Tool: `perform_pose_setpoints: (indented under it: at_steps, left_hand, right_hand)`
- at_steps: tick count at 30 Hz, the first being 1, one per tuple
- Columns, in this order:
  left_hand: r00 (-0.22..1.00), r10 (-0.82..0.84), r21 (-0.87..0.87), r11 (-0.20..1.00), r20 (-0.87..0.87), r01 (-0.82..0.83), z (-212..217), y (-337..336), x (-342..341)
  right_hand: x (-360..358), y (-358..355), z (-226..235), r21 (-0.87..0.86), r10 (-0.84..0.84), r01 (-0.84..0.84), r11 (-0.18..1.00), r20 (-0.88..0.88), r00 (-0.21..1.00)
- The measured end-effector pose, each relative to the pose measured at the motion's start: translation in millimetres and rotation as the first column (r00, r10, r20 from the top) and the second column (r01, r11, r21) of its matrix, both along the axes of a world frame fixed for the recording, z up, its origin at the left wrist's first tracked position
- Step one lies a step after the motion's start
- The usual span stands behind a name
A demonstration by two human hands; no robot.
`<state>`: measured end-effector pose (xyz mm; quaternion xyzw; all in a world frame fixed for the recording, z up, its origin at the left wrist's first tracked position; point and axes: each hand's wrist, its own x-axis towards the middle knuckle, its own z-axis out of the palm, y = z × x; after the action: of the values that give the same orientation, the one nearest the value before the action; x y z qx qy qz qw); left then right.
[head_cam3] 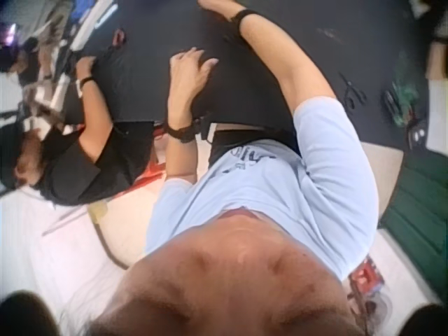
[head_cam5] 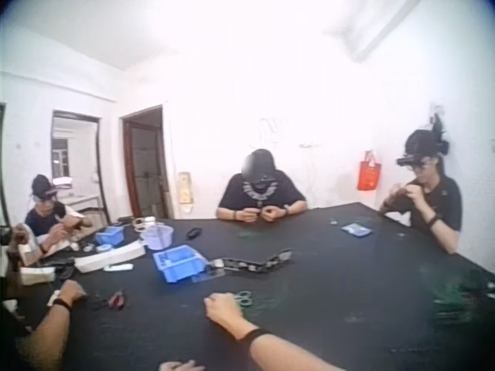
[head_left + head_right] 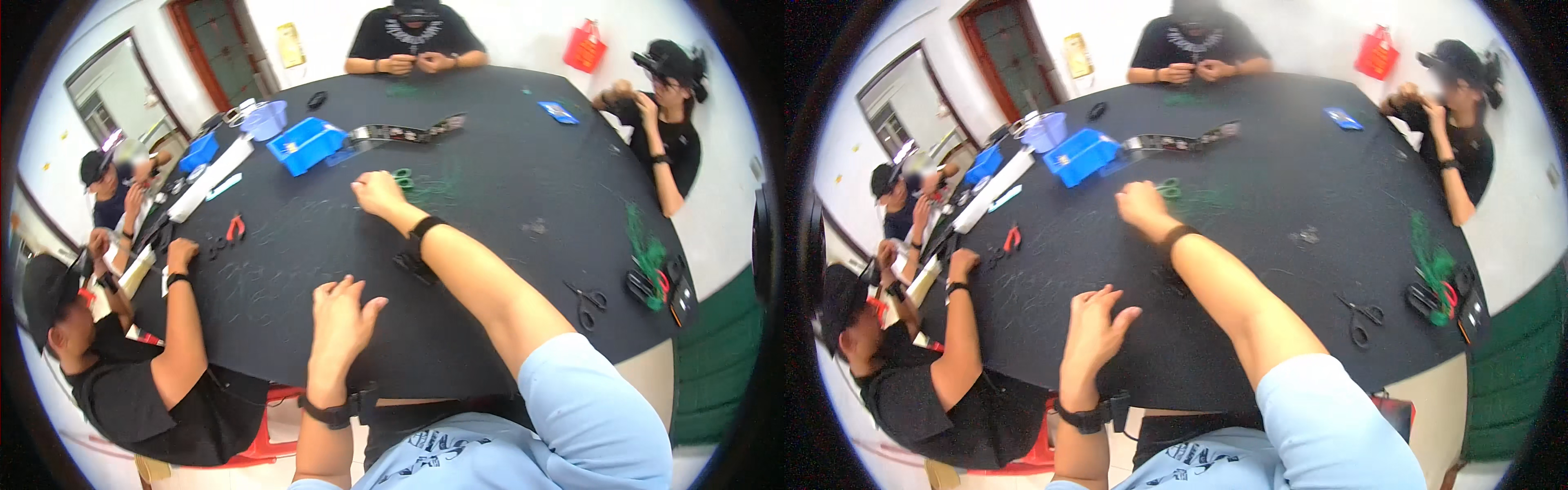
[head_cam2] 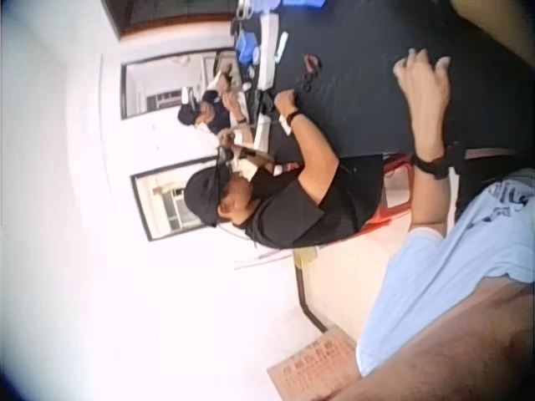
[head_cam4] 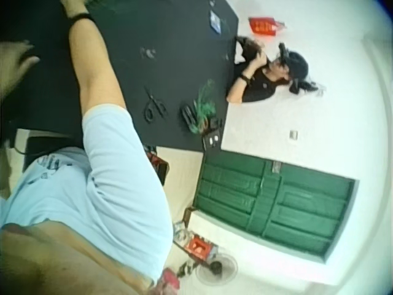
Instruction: The person threads small weights and beads onto thin green fishing line by hand, carefully sliding the components into place along the wire. After several pieces are added, the person lays the line onto the table to join the other partially assembled rigs.
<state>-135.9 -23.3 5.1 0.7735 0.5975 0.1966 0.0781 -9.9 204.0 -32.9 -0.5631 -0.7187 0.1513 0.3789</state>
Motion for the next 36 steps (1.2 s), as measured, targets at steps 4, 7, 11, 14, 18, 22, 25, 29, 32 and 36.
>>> perform_pose_setpoints:
  at_steps: [4, 7, 11, 14, 18, 22, 25, 29, 32, 36]
  left_hand:
    - [0.989, -0.012, 0.044, 0.999, 0.146, 0.006, 12, -9, 16]
    - [0.965, -0.081, 0.098, 0.994, 0.251, 0.058, 18, -10, 36]
    - [0.919, -0.203, 0.125, 0.977, 0.339, 0.17, 22, 0, 72]
    - [0.902, -0.242, 0.092, 0.97, 0.357, 0.224, 20, 12, 96]
    - [0.889, -0.249, 0.019, 0.965, 0.383, 0.262, 16, 31, 115]
    - [0.861, -0.211, -0.07, 0.96, 0.463, 0.273, 14, 37, 134]
    - [0.834, -0.198, -0.092, 0.954, 0.514, 0.284, 2, 40, 135]
    - [0.817, -0.218, -0.08, 0.949, 0.534, 0.305, -6, 42, 138]
    - [0.776, -0.146, -0.149, 0.944, 0.613, 0.296, -12, 43, 140]
    - [0.632, -0.129, -0.118, 0.936, 0.764, 0.333, -9, 38, 142]
  right_hand:
    - [27, -14, 23, -0.086, -0.082, 0.07, 0.994, -0.143, 0.986]
    - [82, -32, 48, -0.113, -0.082, 0.072, 0.991, -0.086, 0.993]
    - [207, -48, 54, -0.227, -0.256, 0.257, 0.939, 0.036, 0.966]
    - [303, -71, 38, -0.253, -0.385, 0.406, 0.878, 0.13, 0.914]
    - [366, -110, 24, -0.259, -0.395, 0.444, 0.858, 0.221, 0.892]
    - [376, -123, 6, -0.239, -0.332, 0.409, 0.881, 0.305, 0.893]
    - [357, -120, 10, -0.256, -0.312, 0.434, 0.864, 0.405, 0.86]
    - [357, -118, 7, -0.24, -0.314, 0.492, 0.837, 0.527, 0.79]
    - [351, -123, 13, -0.265, -0.264, 0.48, 0.836, 0.574, 0.775]
    - [300, -142, 41, -0.281, -0.03, 0.066, 0.957, 0.132, 0.991]
